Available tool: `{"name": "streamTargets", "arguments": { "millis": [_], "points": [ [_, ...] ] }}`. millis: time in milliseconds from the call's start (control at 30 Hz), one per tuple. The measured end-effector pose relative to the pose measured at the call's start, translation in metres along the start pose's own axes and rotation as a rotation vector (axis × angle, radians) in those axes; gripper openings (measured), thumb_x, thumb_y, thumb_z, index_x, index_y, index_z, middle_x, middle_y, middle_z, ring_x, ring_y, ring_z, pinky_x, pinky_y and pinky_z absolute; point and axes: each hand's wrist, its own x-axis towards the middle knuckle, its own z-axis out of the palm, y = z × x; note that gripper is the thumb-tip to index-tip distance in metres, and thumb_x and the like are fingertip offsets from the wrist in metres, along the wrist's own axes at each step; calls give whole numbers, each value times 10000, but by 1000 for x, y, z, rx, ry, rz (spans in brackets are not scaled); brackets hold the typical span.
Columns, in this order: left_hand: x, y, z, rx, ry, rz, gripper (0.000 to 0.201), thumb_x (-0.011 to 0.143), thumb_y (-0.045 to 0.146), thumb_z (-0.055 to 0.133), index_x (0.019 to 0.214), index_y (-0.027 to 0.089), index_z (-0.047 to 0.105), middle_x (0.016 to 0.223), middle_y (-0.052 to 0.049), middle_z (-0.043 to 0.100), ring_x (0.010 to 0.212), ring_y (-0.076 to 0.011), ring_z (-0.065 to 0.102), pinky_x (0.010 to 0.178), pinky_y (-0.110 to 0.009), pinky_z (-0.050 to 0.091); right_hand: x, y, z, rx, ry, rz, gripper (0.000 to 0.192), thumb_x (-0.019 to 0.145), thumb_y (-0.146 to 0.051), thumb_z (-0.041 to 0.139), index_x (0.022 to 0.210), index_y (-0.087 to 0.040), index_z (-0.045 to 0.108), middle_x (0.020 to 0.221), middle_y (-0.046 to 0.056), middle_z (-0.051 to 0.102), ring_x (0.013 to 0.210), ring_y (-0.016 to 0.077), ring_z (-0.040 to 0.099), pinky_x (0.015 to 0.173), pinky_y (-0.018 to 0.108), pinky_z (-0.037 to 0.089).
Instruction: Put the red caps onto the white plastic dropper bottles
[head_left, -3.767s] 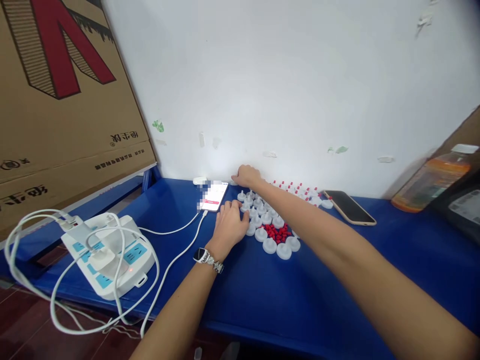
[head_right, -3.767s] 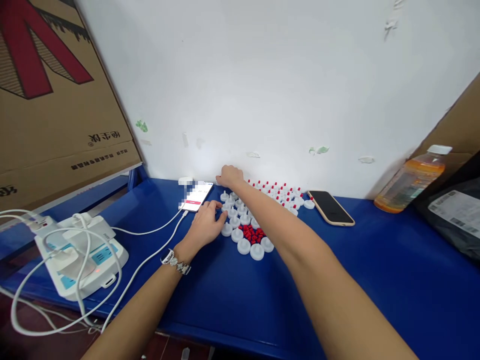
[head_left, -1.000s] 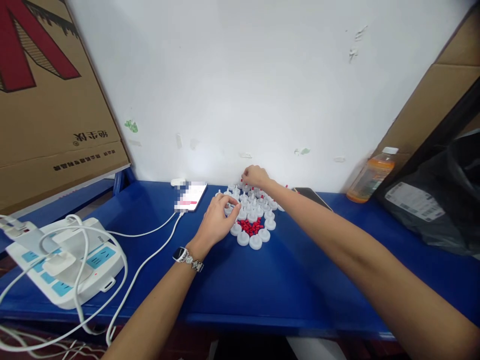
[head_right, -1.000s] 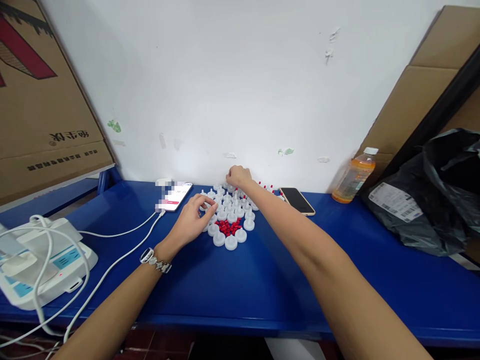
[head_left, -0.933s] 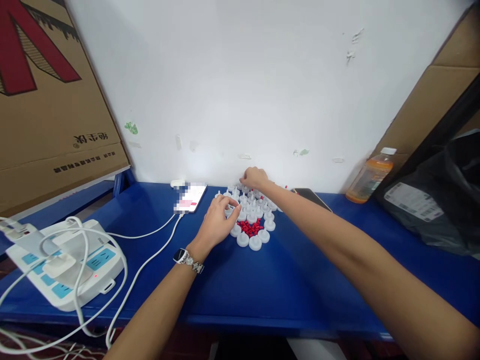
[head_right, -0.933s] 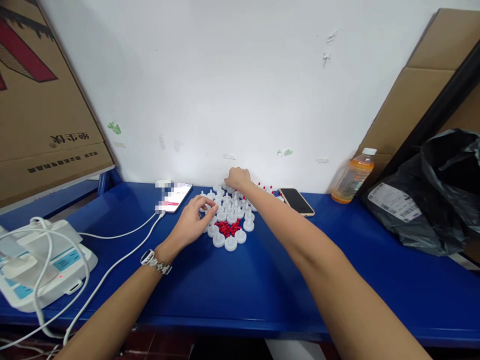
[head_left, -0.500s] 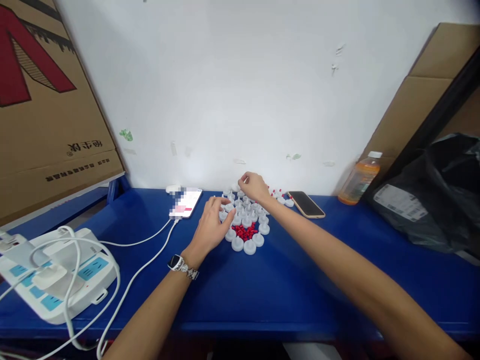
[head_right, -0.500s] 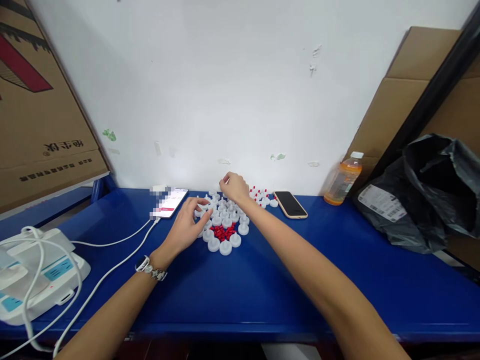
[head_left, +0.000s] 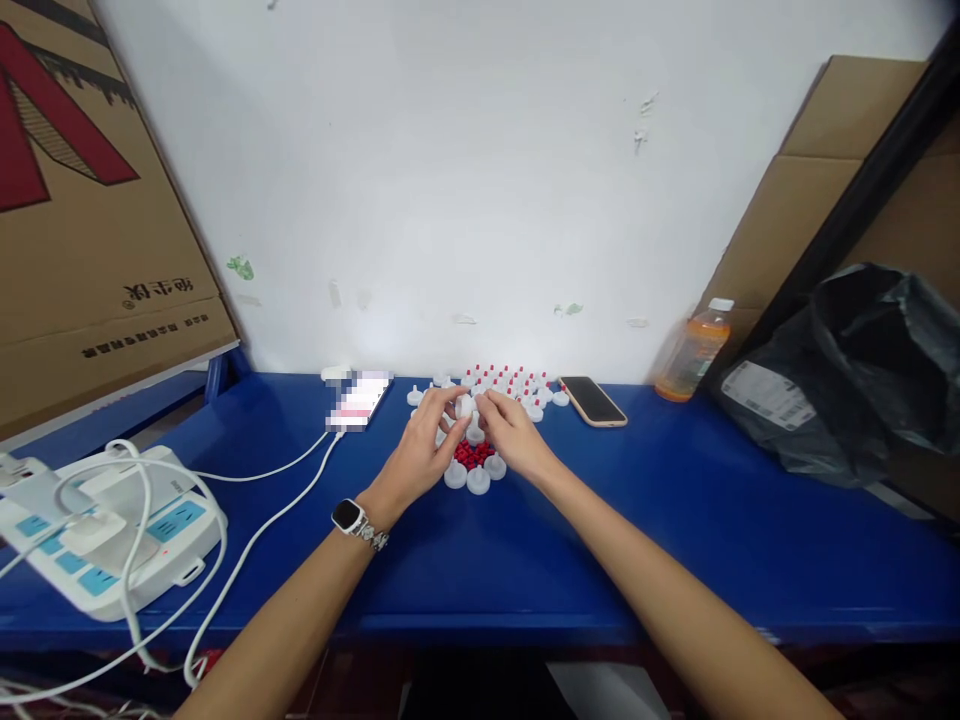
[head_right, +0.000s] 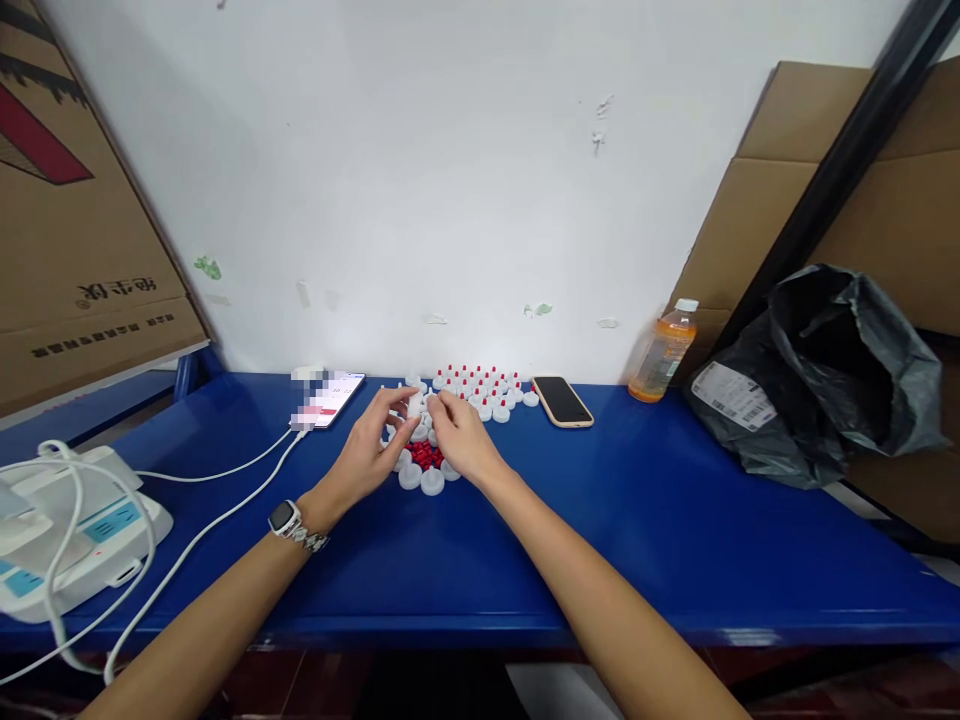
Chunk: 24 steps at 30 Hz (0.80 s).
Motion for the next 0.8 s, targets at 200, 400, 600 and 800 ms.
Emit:
{"name": "streamTargets", "arguments": {
  "millis": [200, 400, 600, 800],
  "points": [
    [0, -1, -4, 7, -49, 88, 357, 974, 340, 512, 1322, 265, 508, 1031, -56, 582, 886, -172, 561, 844, -326, 490, -3, 2, 5, 65, -75, -9, 548, 891, -730, 368, 650, -239, 369, 539, -46, 335, 475, 120, 326, 472, 272, 308],
    [3, -12, -9, -311, 136, -198, 304, 975, 465, 473, 1131, 213, 539, 791, 5, 548, 695, -132, 546, 656, -256, 470, -10, -11, -4, -201, 132, -137, 498, 979, -599, 299, 648, -234, 371, 566, -15, 413, 545, 147, 405, 554, 291, 339],
    [4, -30, -21, -223, 74, -243, 344, 903, 497, 579, 1060, 191, 592, 928, -37, 608, 812, -154, 577, 704, -262, 482, -9, -7, -23, -692, -105, -227, 331, 957, -399, 464, 689, -216, 529, 678, 17, 575, 744, 191, 530, 723, 303, 372],
    [2, -17, -8, -124, -85, -201, 338, 899, 466, 595, 1120, 211, 598, 977, -44, 632, 852, -167, 608, 706, -275, 497, -8, -6, -35, -299, -50, -138, 362, 994, -452, 380, 971, -213, 650, 787, 19, 656, 773, 174, 594, 722, 293, 413]
  ]
}}
